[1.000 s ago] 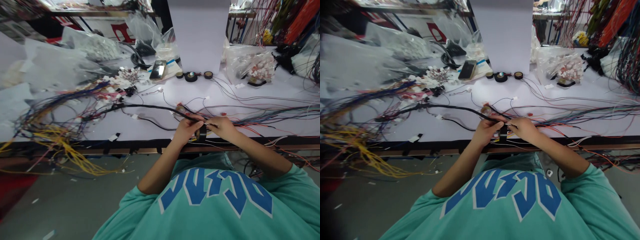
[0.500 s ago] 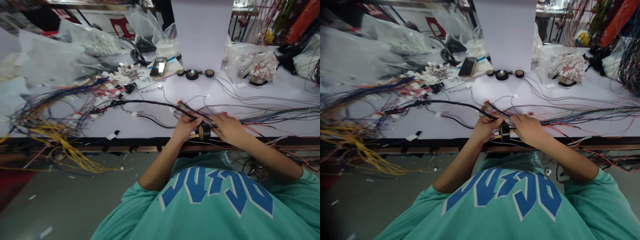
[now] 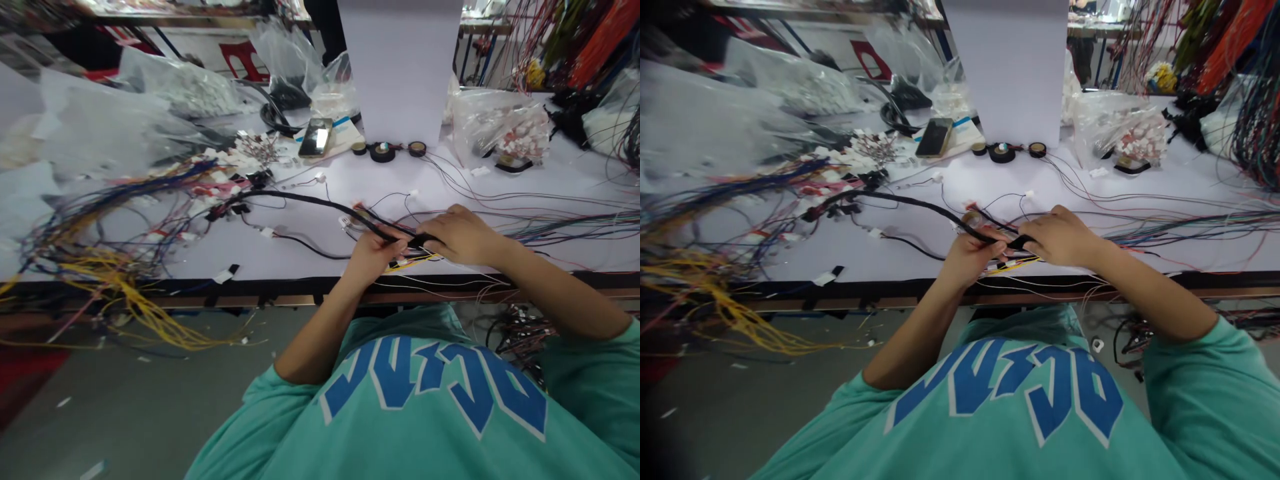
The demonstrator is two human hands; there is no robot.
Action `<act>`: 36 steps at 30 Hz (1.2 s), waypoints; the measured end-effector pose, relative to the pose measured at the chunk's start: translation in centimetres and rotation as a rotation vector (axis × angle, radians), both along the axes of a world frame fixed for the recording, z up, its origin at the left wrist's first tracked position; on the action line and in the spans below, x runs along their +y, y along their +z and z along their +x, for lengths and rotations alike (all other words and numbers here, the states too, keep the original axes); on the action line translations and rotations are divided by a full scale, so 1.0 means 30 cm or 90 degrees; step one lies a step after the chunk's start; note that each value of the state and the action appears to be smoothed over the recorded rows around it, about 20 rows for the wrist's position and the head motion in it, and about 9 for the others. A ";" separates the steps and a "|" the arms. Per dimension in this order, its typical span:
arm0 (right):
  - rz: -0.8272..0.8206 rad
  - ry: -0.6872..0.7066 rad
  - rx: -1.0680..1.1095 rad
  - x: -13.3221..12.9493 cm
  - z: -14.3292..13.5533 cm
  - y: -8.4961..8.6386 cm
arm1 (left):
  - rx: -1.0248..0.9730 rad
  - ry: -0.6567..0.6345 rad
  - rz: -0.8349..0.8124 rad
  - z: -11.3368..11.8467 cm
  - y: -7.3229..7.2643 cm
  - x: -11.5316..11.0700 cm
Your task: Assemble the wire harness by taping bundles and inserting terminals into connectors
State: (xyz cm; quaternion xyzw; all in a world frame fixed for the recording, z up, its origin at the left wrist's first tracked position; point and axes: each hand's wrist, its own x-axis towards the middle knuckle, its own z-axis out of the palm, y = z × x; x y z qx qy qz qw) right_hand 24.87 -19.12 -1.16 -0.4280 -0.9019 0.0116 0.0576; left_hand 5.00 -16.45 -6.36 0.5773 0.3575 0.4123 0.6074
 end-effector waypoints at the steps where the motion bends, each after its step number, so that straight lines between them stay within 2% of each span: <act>1: -0.033 0.001 0.043 0.030 0.007 -0.023 | 0.029 0.008 0.035 -0.001 -0.001 -0.004; 4: -0.086 0.037 0.227 0.098 -0.014 -0.105 | 0.137 0.035 0.185 -0.006 0.002 0.002; 6: -0.132 0.012 0.371 0.115 -0.045 -0.150 | 0.182 0.070 0.321 -0.011 0.008 0.020; 8: -0.214 -0.041 0.498 0.113 -0.061 -0.178 | 0.172 0.080 0.431 -0.014 0.014 0.042; 9: -0.258 -0.064 0.543 0.106 -0.059 -0.184 | 0.147 0.062 0.453 -0.015 0.016 0.052; 11: -0.319 -0.084 0.584 0.087 -0.034 -0.182 | 0.083 0.004 0.425 -0.011 0.017 0.064; 13: -0.279 -0.078 0.562 0.060 0.000 -0.164 | 0.043 -0.030 0.342 -0.003 0.015 0.068; 16: -0.037 0.005 0.410 -0.002 0.012 -0.123 | 0.014 -0.008 0.217 0.013 0.014 0.069; 18: 0.132 0.103 0.229 -0.053 -0.023 -0.096 | -0.018 0.003 0.141 0.022 0.016 0.071; 20: 0.251 0.188 0.055 -0.101 -0.073 -0.074 | -0.057 0.002 0.070 0.028 0.018 0.073; 23: 0.342 0.216 -0.077 -0.144 -0.118 -0.049 | -0.102 -0.001 0.001 0.027 0.016 0.077; 25: 0.327 0.160 -0.086 -0.146 -0.105 -0.034 | -0.111 0.008 -0.004 0.021 0.009 0.076; 27: 0.270 0.066 -0.067 -0.124 -0.065 -0.023 | -0.105 0.024 0.020 0.015 0.001 0.070; 30: 0.151 -0.049 -0.033 -0.057 -0.002 -0.023 | -0.057 0.015 0.113 0.010 0.005 0.057; 33: 0.071 -0.056 0.056 0.023 0.015 -0.054 | 0.017 -0.018 0.216 0.013 0.037 0.046; 36: 0.015 -0.060 0.238 0.078 -0.007 -0.101 | 0.065 0.001 0.265 0.020 0.075 0.053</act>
